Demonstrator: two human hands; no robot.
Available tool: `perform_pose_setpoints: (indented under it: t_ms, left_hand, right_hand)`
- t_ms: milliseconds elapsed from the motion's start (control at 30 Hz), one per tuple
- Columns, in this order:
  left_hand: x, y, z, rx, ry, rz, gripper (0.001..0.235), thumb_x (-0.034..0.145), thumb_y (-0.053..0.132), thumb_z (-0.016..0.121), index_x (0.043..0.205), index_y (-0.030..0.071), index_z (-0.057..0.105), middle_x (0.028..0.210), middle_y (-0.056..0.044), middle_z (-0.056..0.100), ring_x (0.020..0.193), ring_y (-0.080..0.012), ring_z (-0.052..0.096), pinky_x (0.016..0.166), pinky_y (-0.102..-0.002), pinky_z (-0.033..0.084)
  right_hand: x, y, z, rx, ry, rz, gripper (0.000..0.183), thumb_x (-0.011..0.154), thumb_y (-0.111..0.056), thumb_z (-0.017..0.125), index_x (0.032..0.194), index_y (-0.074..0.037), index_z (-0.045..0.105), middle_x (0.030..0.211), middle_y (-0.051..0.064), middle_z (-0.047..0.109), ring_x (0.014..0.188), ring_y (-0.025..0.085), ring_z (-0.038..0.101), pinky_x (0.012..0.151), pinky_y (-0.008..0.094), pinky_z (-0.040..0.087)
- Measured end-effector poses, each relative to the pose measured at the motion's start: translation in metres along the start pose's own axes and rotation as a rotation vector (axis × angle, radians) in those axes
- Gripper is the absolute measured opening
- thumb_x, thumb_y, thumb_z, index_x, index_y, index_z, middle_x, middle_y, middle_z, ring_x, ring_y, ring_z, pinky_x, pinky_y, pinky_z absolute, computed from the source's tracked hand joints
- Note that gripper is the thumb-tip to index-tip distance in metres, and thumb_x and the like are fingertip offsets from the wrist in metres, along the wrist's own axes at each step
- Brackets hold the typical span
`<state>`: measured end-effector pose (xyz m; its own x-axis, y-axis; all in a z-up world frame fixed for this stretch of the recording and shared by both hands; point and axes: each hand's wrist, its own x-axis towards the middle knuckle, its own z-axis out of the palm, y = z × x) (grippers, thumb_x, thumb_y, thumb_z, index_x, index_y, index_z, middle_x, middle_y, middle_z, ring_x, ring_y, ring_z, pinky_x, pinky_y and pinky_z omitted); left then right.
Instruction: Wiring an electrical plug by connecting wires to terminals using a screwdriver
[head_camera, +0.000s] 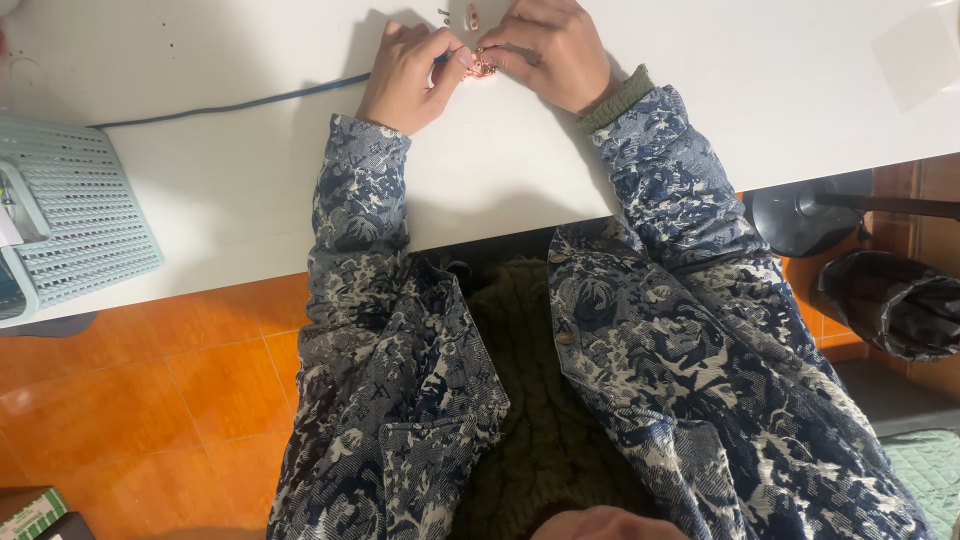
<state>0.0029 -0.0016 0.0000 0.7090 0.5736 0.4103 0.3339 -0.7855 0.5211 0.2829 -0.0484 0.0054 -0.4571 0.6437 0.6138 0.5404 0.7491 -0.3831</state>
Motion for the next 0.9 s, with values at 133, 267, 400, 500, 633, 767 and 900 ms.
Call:
perform_pose_setpoints:
  t_ms: [133,267,400,500,633,767,900]
  left_hand:
    - [0.003,0.008,-0.005,-0.018,-0.079,-0.066,0.032,0.115,0.033,0.086,0.131,0.015,0.065,0.119,0.0,0.081,0.104,-0.0258,0.073,0.097,-0.04,0.037]
    - [0.003,0.009,-0.008,-0.02,-0.108,-0.071,0.043,0.108,0.022,0.087,0.139,0.015,0.06,0.111,-0.002,0.061,0.105,-0.0274,0.063,0.094,-0.043,0.037]
    - [0.004,0.008,-0.008,0.111,-0.073,0.019,0.034,0.097,0.011,0.079,0.128,0.015,0.066,0.117,-0.004,0.065,0.112,-0.0284,0.058,0.096,-0.043,0.039]
    - [0.007,0.013,-0.012,0.236,-0.038,0.083,0.032,0.096,0.015,0.079,0.126,0.018,0.07,0.115,0.0,0.067,0.11,-0.0271,0.058,0.094,-0.042,0.04]
    - [0.004,0.01,-0.009,0.182,-0.1,0.026,0.027,0.105,0.015,0.078,0.129,0.015,0.067,0.121,-0.004,0.07,0.099,-0.0271,0.071,0.097,-0.044,0.047]
    - [0.001,0.006,-0.008,0.118,-0.089,0.051,0.026,0.107,0.01,0.076,0.13,0.012,0.066,0.121,-0.006,0.073,0.098,-0.0291,0.071,0.095,-0.044,0.046]
    - [0.001,0.005,-0.01,0.002,-0.145,-0.029,0.028,0.108,0.009,0.075,0.134,0.012,0.065,0.121,-0.007,0.073,0.109,-0.0313,0.069,0.106,-0.049,0.049]
  right_hand:
    - [-0.006,0.006,0.004,-0.067,-0.075,0.032,0.018,0.126,-0.027,0.086,0.126,-0.011,0.094,0.109,0.005,0.079,0.094,0.027,0.075,0.084,0.043,0.059]
    - [-0.009,0.008,0.006,-0.09,-0.121,0.049,0.018,0.126,-0.029,0.083,0.129,-0.014,0.093,0.111,0.005,0.078,0.095,0.027,0.074,0.084,0.044,0.058]
    - [-0.008,0.009,0.008,-0.077,-0.144,0.06,0.021,0.126,-0.024,0.08,0.123,-0.006,0.092,0.118,0.013,0.084,0.104,0.033,0.079,0.096,0.049,0.063]
    - [-0.01,0.013,0.009,-0.069,-0.137,0.038,0.022,0.126,-0.023,0.08,0.121,-0.004,0.091,0.114,0.014,0.082,0.102,0.034,0.077,0.097,0.049,0.061]
    - [-0.007,0.011,0.007,-0.095,-0.123,-0.002,0.018,0.125,-0.019,0.081,0.12,-0.005,0.091,0.116,0.013,0.083,0.103,0.034,0.078,0.093,0.048,0.062]
    - [-0.008,0.011,0.007,-0.138,-0.123,-0.022,0.019,0.126,-0.019,0.079,0.121,-0.005,0.09,0.118,0.013,0.082,0.106,0.035,0.077,0.094,0.049,0.06]
    - [-0.011,0.017,0.006,-0.11,-0.171,-0.03,0.009,0.118,-0.007,0.086,0.126,-0.007,0.09,0.122,0.011,0.08,0.112,0.034,0.075,0.099,0.048,0.059]
